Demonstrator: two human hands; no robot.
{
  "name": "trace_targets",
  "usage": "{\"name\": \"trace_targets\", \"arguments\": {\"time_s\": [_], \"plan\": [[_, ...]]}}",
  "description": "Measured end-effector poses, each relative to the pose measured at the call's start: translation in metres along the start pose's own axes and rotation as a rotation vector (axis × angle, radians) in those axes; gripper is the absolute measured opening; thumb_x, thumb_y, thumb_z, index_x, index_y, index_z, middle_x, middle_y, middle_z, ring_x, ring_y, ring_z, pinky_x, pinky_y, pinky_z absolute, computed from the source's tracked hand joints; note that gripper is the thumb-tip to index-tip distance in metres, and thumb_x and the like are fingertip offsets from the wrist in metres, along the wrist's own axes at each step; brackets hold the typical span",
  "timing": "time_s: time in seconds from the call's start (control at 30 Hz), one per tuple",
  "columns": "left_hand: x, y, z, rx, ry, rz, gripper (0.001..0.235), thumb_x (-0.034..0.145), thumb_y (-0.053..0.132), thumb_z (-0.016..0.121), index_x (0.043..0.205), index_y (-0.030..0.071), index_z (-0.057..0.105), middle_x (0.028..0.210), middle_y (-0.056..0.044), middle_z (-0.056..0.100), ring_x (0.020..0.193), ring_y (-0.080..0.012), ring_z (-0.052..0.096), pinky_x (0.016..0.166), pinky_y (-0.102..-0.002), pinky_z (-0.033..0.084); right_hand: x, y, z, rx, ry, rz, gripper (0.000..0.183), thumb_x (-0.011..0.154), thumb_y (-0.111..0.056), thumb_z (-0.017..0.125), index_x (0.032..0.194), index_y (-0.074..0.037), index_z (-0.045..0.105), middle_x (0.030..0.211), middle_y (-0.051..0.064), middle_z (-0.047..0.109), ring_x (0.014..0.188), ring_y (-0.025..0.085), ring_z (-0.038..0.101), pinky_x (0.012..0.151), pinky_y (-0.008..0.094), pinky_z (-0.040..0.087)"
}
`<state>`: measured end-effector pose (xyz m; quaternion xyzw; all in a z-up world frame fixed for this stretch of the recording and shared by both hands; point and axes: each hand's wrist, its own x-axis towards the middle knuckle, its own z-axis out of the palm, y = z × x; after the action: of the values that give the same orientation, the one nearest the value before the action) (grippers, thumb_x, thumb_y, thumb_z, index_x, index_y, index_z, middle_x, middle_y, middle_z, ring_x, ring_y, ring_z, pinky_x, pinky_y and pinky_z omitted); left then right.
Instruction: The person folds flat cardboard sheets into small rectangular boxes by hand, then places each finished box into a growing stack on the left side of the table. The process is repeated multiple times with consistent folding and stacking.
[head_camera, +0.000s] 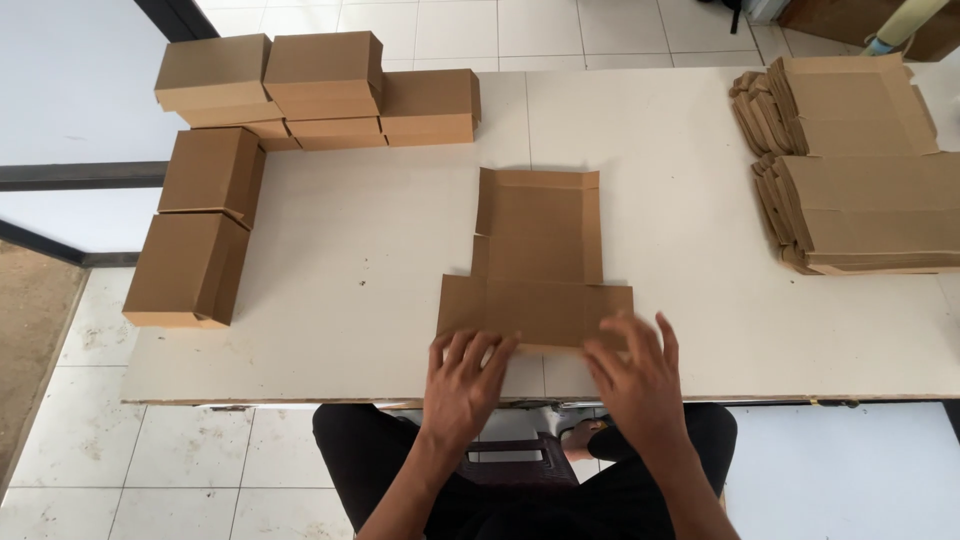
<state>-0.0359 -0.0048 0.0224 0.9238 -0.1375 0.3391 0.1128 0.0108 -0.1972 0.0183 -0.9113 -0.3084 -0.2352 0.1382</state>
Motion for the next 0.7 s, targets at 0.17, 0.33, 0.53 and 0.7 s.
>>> {"name": "trace_targets", "arguments": {"time_s": [0.17,0.33,0.53,0.7], "plan": [[-0.017,0.005,-0.002,-0.25,-0.225,-0.282,0.027,0.081,0.037,0.048,0.088,0.012,0.057,0.091,-0.004,0.055,0.084,-0.0238,0.049,0.056,-0.036,0.046,-0.025,0.0,0.009,0.148,-0.176,0.108,0.037,0.076,-0.046,0.046,0.087,-0.013,0.06,0.095,0.002,0.057,0.094,0.02,0.052,0.087,0.041,0.035],[0.006,-0.011,0.024,-0.123,-0.154,-0.373,0.02,0.076,0.019,0.058,0.093,0.009,0.062,0.078,-0.011,0.061,0.074,-0.0268,0.059,0.063,-0.033,0.047,0.003,0.012,0.028,0.013,-0.39,0.384,0.037,0.084,-0.047,0.039,0.099,-0.019,0.059,0.092,0.005,0.057,0.091,0.022,0.057,0.079,0.042,0.045],[0.034,-0.031,0.062,0.055,-0.347,-0.737,0.051,0.076,0.039,0.054,0.113,0.004,0.05,0.097,-0.006,0.043,0.083,-0.0229,0.043,0.062,-0.035,0.043,0.047,0.017,0.056,0.033,-0.201,0.589,0.038,0.082,-0.034,0.05,0.109,-0.008,0.055,0.096,0.012,0.051,0.089,0.029,0.053,0.073,0.045,0.042],[0.035,-0.025,0.062,-0.075,-0.264,-0.59,0.037,0.079,0.016,0.051,0.115,0.014,0.044,0.113,-0.004,0.044,0.11,-0.0257,0.036,0.084,-0.043,0.037,0.047,0.007,0.077,0.097,-0.116,0.386,0.037,0.084,-0.028,0.048,0.116,-0.009,0.048,0.113,0.01,0.049,0.107,0.025,0.045,0.087,0.043,0.036]]}}
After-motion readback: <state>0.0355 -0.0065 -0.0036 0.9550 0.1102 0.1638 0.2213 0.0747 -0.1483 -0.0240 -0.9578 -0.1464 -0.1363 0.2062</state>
